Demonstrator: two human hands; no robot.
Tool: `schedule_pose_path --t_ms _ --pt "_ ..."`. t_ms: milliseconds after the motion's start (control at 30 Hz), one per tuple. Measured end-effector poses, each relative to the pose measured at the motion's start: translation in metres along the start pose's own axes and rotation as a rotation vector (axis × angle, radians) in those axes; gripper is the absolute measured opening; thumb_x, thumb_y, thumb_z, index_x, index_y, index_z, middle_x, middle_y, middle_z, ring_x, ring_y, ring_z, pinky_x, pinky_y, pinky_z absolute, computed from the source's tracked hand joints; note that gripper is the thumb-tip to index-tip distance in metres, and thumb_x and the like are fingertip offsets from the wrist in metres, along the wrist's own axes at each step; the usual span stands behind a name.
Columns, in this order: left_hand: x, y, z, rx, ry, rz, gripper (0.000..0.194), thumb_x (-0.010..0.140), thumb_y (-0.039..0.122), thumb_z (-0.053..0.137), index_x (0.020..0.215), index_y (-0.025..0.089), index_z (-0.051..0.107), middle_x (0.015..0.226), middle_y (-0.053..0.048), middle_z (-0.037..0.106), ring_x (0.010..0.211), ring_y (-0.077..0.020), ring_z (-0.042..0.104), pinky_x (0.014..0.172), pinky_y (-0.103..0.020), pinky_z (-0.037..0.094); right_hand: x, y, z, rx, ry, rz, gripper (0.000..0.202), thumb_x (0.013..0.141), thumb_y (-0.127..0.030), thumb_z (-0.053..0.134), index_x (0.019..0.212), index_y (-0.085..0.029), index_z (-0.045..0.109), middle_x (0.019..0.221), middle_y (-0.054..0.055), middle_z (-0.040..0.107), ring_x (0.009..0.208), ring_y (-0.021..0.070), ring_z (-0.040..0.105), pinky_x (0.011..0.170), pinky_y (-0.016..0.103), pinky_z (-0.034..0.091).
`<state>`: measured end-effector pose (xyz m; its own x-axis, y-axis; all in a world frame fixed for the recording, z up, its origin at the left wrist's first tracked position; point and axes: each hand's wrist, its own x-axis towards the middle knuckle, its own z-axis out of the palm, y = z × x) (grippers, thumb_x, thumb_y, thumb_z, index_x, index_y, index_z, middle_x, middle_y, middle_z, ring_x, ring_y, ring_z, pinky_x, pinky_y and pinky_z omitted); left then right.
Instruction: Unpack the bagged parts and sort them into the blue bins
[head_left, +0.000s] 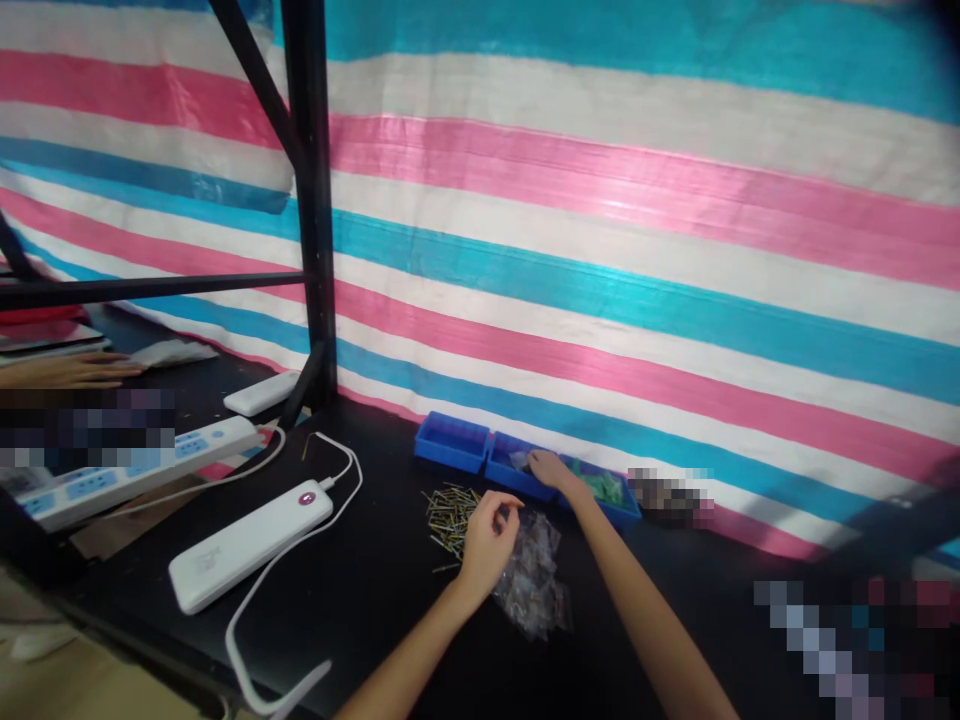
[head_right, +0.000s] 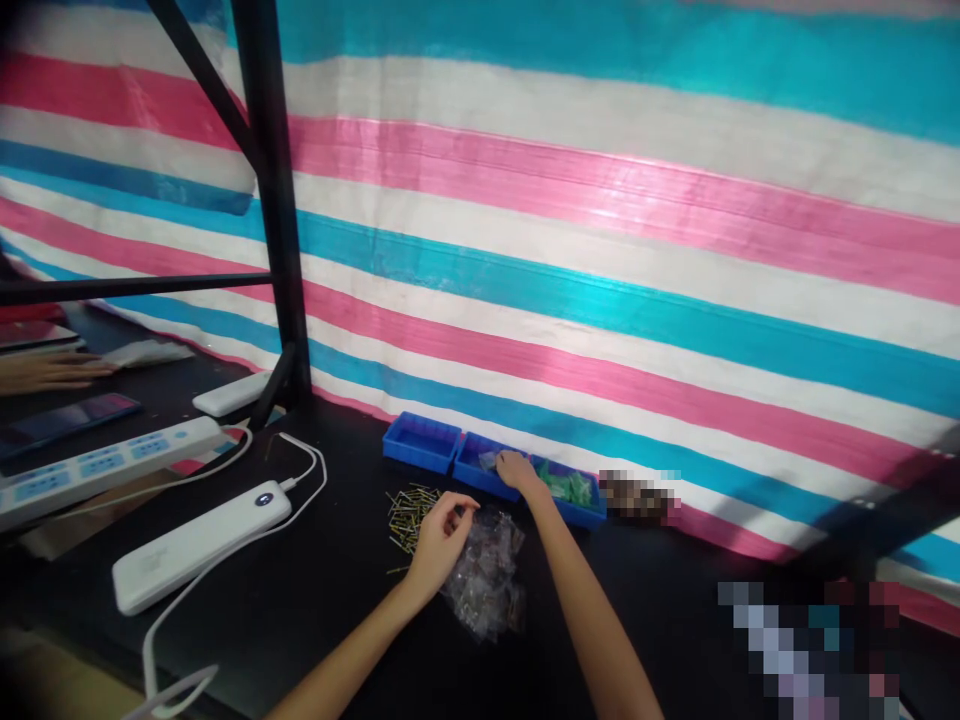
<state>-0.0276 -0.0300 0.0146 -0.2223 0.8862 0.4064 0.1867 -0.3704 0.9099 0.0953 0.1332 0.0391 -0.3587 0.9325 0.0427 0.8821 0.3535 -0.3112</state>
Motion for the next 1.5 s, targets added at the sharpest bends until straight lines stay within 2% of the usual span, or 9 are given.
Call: schedule_pose_path --t_ms 267,533,733,800,867,967,1100,1267,1500 --pt "0.003 0.001 -0.004 -0.023 0.026 -0.013 0.016 0.079 0.020 0.044 0.082 0.017 0.060 0.081 -0.003 0.057 0.056 -0.0094 0.046 0.051 -0.021 0.035 -0.018 -0.019 -0.007 0.124 0.128 -0.091 0.040 0.091 -0.031 0.020 0.088 -0.017 0.057 0.089 0.005 0.063 0.085 0.0165 0.056 0.073 0.025 0.039" --pt "0.003 0.002 -0.004 -0.023 -0.027 -0.035 0.016 0.080 0.025 0.046 0.082 0.017 0.060 0.078 -0.003 0.055 0.054 -0.0091 0.045 0.048 -0.020 0.035 -0.045 -0.032 0.026 0.195 0.112 -0.189 0.029 0.087 -0.031 0.038 0.075 -0.018 0.061 0.087 0.003 0.062 0.086 0.0160 0.054 0.080 0.029 0.036" --pt "0.009 -0.005 -0.006 -0.038 0.055 -0.083 0.027 0.078 0.032 0.051 0.099 0.017 0.054 0.089 -0.005 0.053 0.054 -0.0081 0.046 0.049 -0.020 0.040 -0.062 -0.035 0.012 0.479 0.315 -0.234 0.028 0.087 -0.031 0.041 0.075 -0.019 0.063 0.101 0.005 0.058 0.100 0.0162 0.050 0.089 0.031 0.033" --pt "0.010 -0.006 -0.005 -0.042 0.119 -0.108 0.037 0.076 0.035 0.055 0.108 0.018 0.048 0.095 -0.006 0.052 0.055 -0.0074 0.047 0.050 -0.020 0.041 -0.073 -0.038 0.004 0.630 0.341 -0.251 0.029 0.087 -0.033 0.040 0.077 -0.018 0.062 0.090 0.005 0.060 0.092 0.0156 0.053 0.085 0.029 0.038" --pt "0.012 -0.007 -0.004 -0.049 0.122 -0.134 0.043 0.074 0.037 0.057 0.111 0.018 0.046 0.095 -0.005 0.052 0.055 -0.0070 0.046 0.050 -0.020 0.041 -0.085 -0.040 0.000 0.782 0.260 -0.245 0.029 0.087 -0.037 0.040 0.080 -0.018 0.061 0.080 0.003 0.060 0.077 0.0143 0.056 0.074 0.027 0.043" --pt "0.011 -0.009 -0.003 -0.044 -0.007 -0.146 0.033 0.075 0.039 0.055 0.099 0.017 0.054 0.079 -0.002 0.056 0.055 -0.0091 0.048 0.051 -0.020 0.041 -0.101 -0.039 0.009 1.013 0.144 -0.187 0.028 0.083 -0.042 0.044 0.086 -0.019 0.059 0.072 0.000 0.059 0.055 0.0109 0.054 0.055 0.024 0.043" --pt "0.008 -0.013 -0.001 0.062 -0.147 -0.067 0.024 0.077 0.038 0.053 0.077 0.017 0.063 0.063 0.000 0.057 0.056 -0.0116 0.049 0.054 -0.022 0.041 -0.119 -0.028 0.034 1.215 0.209 -0.068 0.027 0.076 -0.043 0.054 0.091 -0.021 0.056 0.074 0.000 0.058 0.047 0.0088 0.052 0.047 0.022 0.043" --pt "0.006 -0.014 0.004 0.119 -0.166 0.055 0.022 0.074 0.038 0.057 0.080 0.018 0.066 0.078 -0.003 0.059 0.058 -0.0117 0.050 0.053 -0.023 0.041 -0.136 -0.014 0.049 1.245 0.267 -0.039 0.026 0.073 -0.041 0.058 0.090 -0.021 0.057 0.072 0.000 0.058 0.047 0.0084 0.051 0.043 0.021 0.041" --pt "0.009 -0.014 0.004 0.132 -0.170 0.102 0.019 0.071 0.036 0.061 0.074 0.018 0.066 0.079 -0.002 0.056 0.055 -0.0097 0.048 0.051 -0.021 0.039 -0.147 -0.015 0.046 1.093 0.338 -0.054 0.019 0.074 -0.034 0.059 0.087 -0.020 0.057 0.074 0.000 0.059 0.046 0.0082 0.052 0.042 0.020 0.038"
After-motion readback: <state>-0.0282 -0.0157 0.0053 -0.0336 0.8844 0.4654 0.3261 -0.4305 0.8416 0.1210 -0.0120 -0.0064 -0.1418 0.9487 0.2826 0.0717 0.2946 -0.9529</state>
